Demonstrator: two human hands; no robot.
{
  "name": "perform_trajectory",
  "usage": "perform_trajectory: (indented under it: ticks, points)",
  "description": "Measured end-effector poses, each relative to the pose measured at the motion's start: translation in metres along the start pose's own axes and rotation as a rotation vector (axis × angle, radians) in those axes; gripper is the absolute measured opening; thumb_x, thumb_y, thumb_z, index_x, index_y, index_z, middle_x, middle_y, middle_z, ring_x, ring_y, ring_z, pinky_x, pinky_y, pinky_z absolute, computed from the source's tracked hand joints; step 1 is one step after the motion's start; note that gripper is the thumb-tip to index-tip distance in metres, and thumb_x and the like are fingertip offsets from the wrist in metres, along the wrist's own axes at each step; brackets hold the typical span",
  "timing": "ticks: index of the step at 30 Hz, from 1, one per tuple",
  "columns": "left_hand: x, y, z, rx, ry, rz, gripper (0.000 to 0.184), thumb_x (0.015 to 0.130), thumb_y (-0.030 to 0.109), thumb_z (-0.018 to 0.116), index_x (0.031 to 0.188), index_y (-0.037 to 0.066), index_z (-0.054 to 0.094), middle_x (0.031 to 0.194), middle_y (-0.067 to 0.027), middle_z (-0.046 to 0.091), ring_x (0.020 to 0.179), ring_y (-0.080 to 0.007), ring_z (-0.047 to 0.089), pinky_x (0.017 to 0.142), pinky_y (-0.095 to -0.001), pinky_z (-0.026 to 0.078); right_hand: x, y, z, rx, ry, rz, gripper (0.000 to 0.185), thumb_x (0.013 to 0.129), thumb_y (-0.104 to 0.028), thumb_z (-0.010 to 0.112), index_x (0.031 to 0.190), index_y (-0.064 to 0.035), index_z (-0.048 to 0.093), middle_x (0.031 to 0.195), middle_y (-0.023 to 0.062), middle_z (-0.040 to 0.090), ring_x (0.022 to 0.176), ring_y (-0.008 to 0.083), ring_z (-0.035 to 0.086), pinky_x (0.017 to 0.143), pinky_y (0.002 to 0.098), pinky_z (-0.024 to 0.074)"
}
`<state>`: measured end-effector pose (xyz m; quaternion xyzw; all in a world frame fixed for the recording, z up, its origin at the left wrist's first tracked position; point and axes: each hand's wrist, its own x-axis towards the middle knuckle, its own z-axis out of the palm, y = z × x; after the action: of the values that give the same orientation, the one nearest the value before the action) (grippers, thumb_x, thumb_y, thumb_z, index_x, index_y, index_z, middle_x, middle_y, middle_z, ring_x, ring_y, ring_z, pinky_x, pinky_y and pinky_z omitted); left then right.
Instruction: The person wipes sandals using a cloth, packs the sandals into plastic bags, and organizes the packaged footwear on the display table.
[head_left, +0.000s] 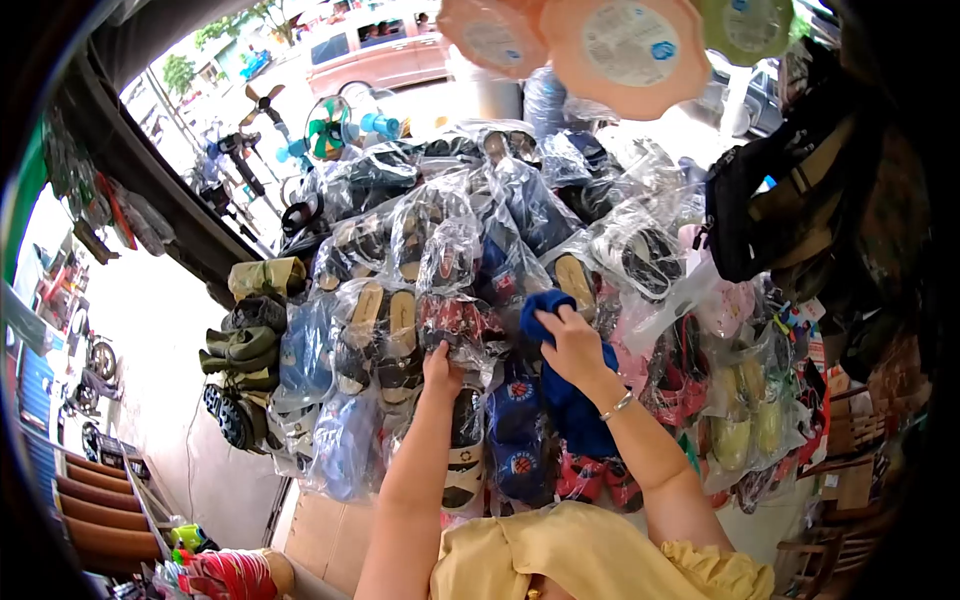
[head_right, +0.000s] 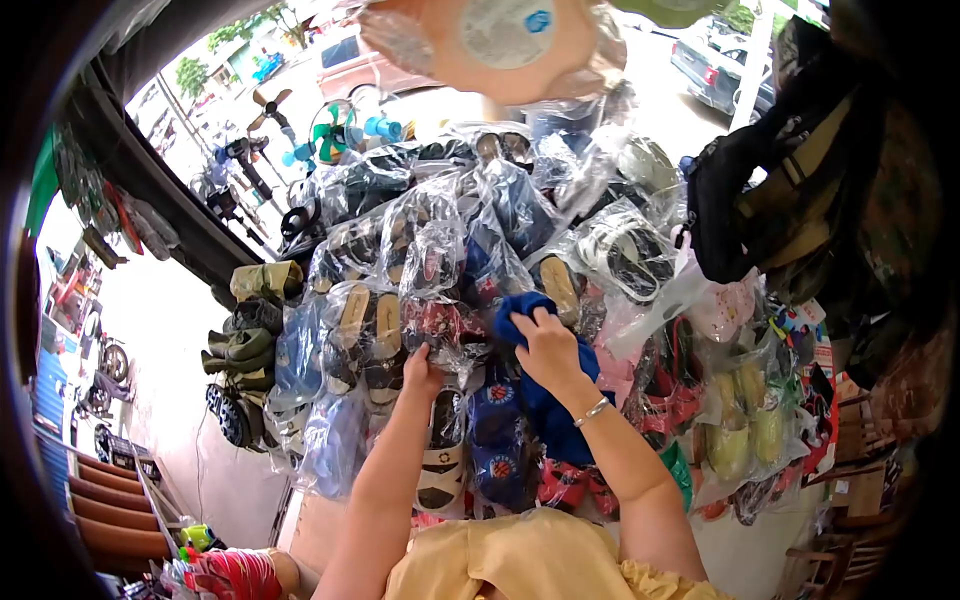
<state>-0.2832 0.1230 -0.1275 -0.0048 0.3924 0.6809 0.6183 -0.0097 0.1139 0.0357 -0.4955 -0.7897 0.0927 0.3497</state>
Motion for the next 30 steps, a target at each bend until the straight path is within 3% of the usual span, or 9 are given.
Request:
perform_trajectory:
  ticks: [4, 8, 10, 11, 14, 18, 21, 26, 30]
  points:
    - [-0.010, 0.002, -0.005, 0.046, 0.192, -0.078, 0.035, 0.097, 0.014, 0.055, 0.129, 0.007, 0.043, 0.113, -0.0134, 0.061, 0.093, -0.0330, 0.064, 0.073, -0.0509, 0.056, -0.034, 0.016, 0.036, -0.291, -0.631, -0.070, 0.031, 0.075, -0.020, 0.068, 0.105, -0.0153, 0.069, 0.102, 0.0128, 0.060, 0.092, 0.0331, 0.064, 0.078, 0.0435, 0.0546]
    - [-0.062, 0.023, 0.011, 0.533, 0.187, 0.118, 0.047, 0.094, 0.013, 0.060, 0.135, 0.004, 0.039, 0.119, -0.0146, 0.058, 0.098, -0.0295, 0.064, 0.080, -0.0444, 0.056, -0.022, -0.009, 0.003, 0.037, -0.482, -0.066, 0.032, 0.075, -0.019, 0.066, 0.106, -0.0140, 0.069, 0.100, 0.0114, 0.060, 0.093, 0.0309, 0.063, 0.078, 0.0432, 0.0535]
    - [-0.073, 0.024, 0.000, 0.722, 0.142, 0.332, 0.073, 0.092, 0.014, 0.062, 0.151, 0.002, 0.020, 0.134, -0.0173, 0.049, 0.119, -0.0324, 0.053, 0.097, -0.0415, 0.046, -0.024, -0.024, 0.009, 0.086, -0.382, -0.077, 0.033, 0.075, -0.019, 0.067, 0.107, -0.0143, 0.068, 0.097, 0.0117, 0.059, 0.093, 0.0313, 0.062, 0.077, 0.0429, 0.0533]
    - [-0.079, 0.023, -0.003, 1.043, 0.187, 0.548, 0.070, 0.090, 0.014, 0.064, 0.147, -0.002, 0.027, 0.141, -0.0209, 0.045, 0.129, -0.0379, 0.043, 0.110, -0.0429, 0.032, -0.030, -0.029, 0.017, 0.079, -0.441, -0.114, 0.034, 0.074, -0.019, 0.068, 0.108, -0.0147, 0.068, 0.097, 0.0115, 0.059, 0.092, 0.0311, 0.062, 0.077, 0.0426, 0.0533]
    - [-0.108, 0.036, 0.018, 1.582, -0.055, 1.089, 0.070, 0.084, 0.020, 0.070, 0.145, 0.007, 0.039, 0.147, -0.0211, 0.039, 0.139, -0.0389, 0.032, 0.110, -0.0497, 0.030, -0.062, -0.045, 0.037, -0.081, -0.641, -0.242, 0.042, 0.069, -0.017, 0.073, 0.110, -0.0137, 0.068, 0.101, 0.0096, 0.057, 0.088, 0.0301, 0.062, 0.076, 0.0400, 0.0532]
    - [-0.111, 0.043, 0.055, 1.893, -0.232, 1.103, 0.079, 0.082, 0.039, 0.073, 0.149, 0.017, 0.036, 0.154, -0.0190, 0.031, 0.145, -0.0360, 0.024, 0.113, -0.0539, 0.024, -0.075, -0.051, 0.035, -0.088, -0.583, -0.255, 0.044, 0.070, -0.020, 0.074, 0.112, -0.0152, 0.067, 0.103, 0.0088, 0.057, 0.088, 0.0288, 0.063, 0.076, 0.0390, 0.0529]
    - [-0.082, 0.052, 0.058, 2.244, -0.191, 0.533, 0.107, 0.071, 0.074, 0.065, 0.156, 0.028, 0.018, 0.161, -0.0180, 0.014, 0.150, -0.0333, 0.012, 0.118, -0.0563, 0.007, -0.084, -0.048, 0.028, -0.067, -0.577, -0.221, 0.045, 0.070, -0.020, 0.074, 0.115, -0.0163, 0.066, 0.103, 0.0083, 0.057, 0.088, 0.0282, 0.063, 0.076, 0.0390, 0.0529]
    - [-0.065, 0.034, 0.071, 2.237, -0.174, 0.439, 0.108, 0.074, 0.076, 0.059, 0.157, 0.028, 0.010, 0.161, -0.0207, 0.010, 0.150, -0.0325, 0.008, 0.116, -0.0603, 0.004, -0.088, -0.043, 0.008, -0.030, -0.544, -0.101, 0.046, 0.070, -0.017, 0.073, 0.115, -0.0150, 0.066, 0.102, 0.0100, 0.056, 0.087, 0.0295, 0.062, 0.077, 0.0399, 0.0528]
    - [-0.057, 0.009, 0.059, 2.156, -0.182, 0.465, 0.101, 0.080, 0.072, 0.057, 0.157, 0.027, 0.010, 0.162, -0.0191, 0.005, 0.151, -0.0315, 0.004, 0.116, -0.0613, 0.003, -0.071, -0.054, -0.006, 0.073, -0.134, -0.029, 0.045, 0.069, -0.012, 0.072, 0.113, -0.0105, 0.065, 0.096, 0.0122, 0.056, 0.091, 0.0325, 0.059, 0.077, 0.0414, 0.0517]
